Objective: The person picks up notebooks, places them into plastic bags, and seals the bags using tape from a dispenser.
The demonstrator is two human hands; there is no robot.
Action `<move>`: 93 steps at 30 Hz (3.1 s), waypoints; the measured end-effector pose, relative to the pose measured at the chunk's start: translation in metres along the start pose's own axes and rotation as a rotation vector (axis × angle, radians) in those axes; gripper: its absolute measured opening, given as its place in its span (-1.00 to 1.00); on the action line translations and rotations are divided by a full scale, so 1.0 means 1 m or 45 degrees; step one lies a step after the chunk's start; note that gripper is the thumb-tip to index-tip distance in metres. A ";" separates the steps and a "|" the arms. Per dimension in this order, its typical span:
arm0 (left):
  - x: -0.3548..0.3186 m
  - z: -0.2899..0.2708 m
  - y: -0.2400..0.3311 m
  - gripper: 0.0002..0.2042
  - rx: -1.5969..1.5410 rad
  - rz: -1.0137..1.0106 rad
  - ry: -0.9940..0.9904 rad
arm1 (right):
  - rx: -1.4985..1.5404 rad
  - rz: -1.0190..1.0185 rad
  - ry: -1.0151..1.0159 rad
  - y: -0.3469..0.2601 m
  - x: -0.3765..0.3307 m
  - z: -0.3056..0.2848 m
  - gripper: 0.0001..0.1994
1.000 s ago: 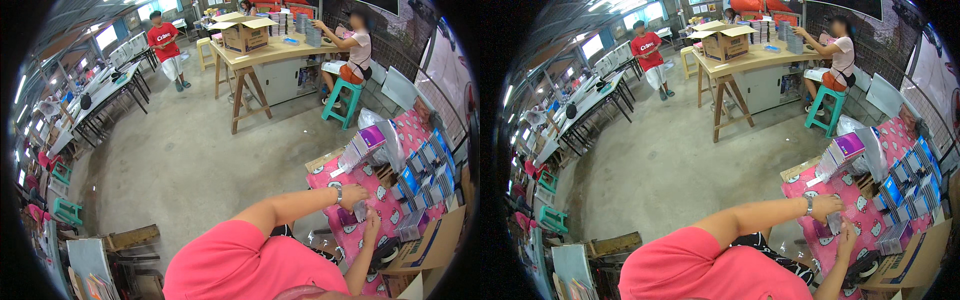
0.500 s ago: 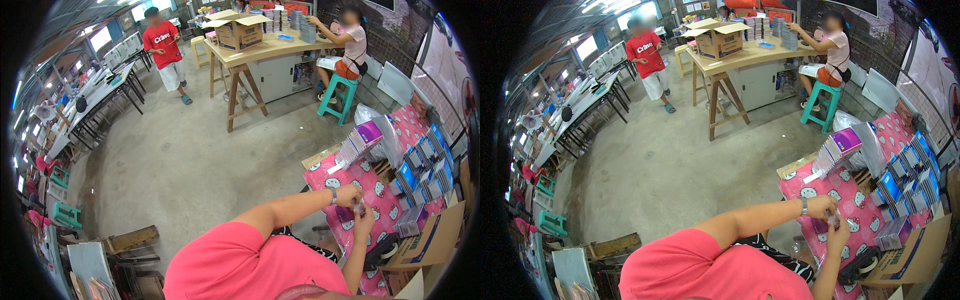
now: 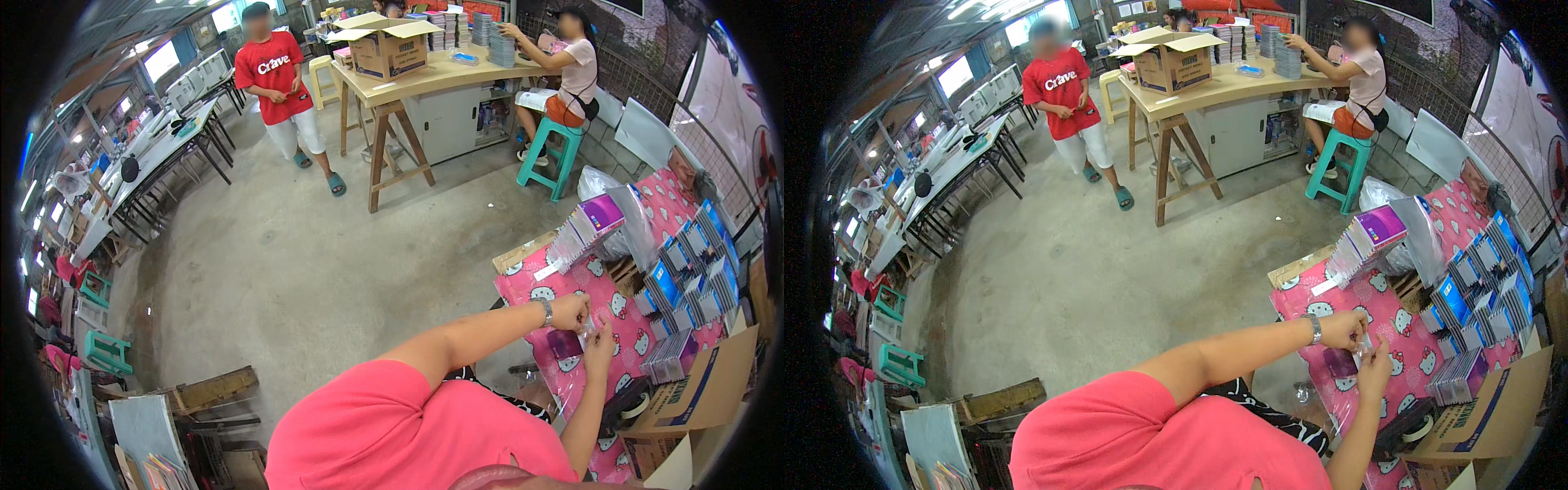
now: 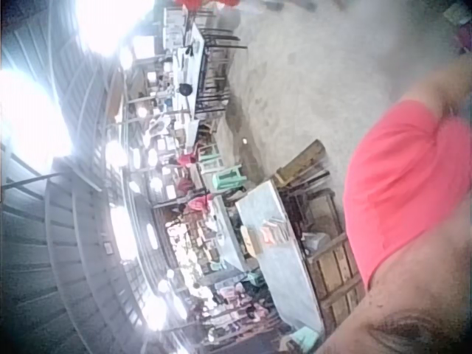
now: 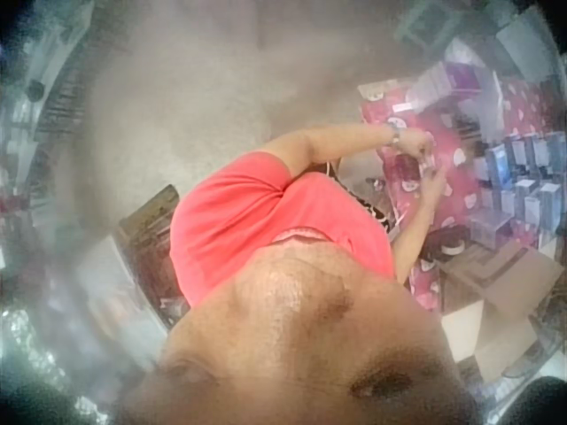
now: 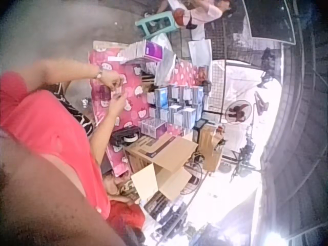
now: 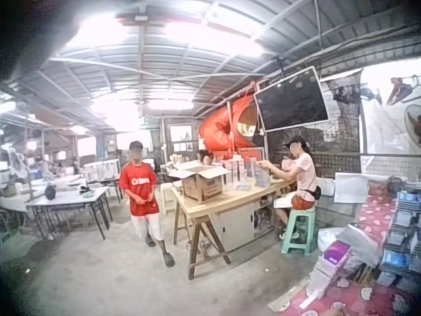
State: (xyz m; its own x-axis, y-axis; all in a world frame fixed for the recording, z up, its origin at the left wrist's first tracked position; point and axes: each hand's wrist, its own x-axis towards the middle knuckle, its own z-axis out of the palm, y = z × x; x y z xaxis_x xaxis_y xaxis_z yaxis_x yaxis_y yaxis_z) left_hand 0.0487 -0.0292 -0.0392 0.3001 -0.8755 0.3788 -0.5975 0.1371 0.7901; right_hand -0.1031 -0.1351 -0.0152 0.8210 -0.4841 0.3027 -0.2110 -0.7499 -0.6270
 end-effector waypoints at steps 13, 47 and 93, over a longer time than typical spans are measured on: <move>0.006 0.002 0.027 -0.69 0.305 -0.343 0.029 | -0.032 0.088 -0.047 0.002 0.007 0.000 -0.53; 0.025 -0.001 0.018 -0.75 0.096 -0.542 -0.189 | -0.421 0.169 -0.165 -0.042 0.020 -0.021 -0.52; 0.042 -0.018 -0.001 -0.59 -0.517 -0.709 -0.582 | 0.364 0.338 0.218 0.069 0.008 -0.025 -0.85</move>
State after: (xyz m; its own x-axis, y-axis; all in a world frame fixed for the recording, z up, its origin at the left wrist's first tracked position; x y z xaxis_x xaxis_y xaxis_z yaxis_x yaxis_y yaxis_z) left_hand 0.0751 -0.0581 -0.0157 0.0885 -0.9547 -0.2840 -0.1091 -0.2927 0.9500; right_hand -0.1243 -0.2015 -0.0382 0.6531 -0.7294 0.2038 -0.2278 -0.4458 -0.8657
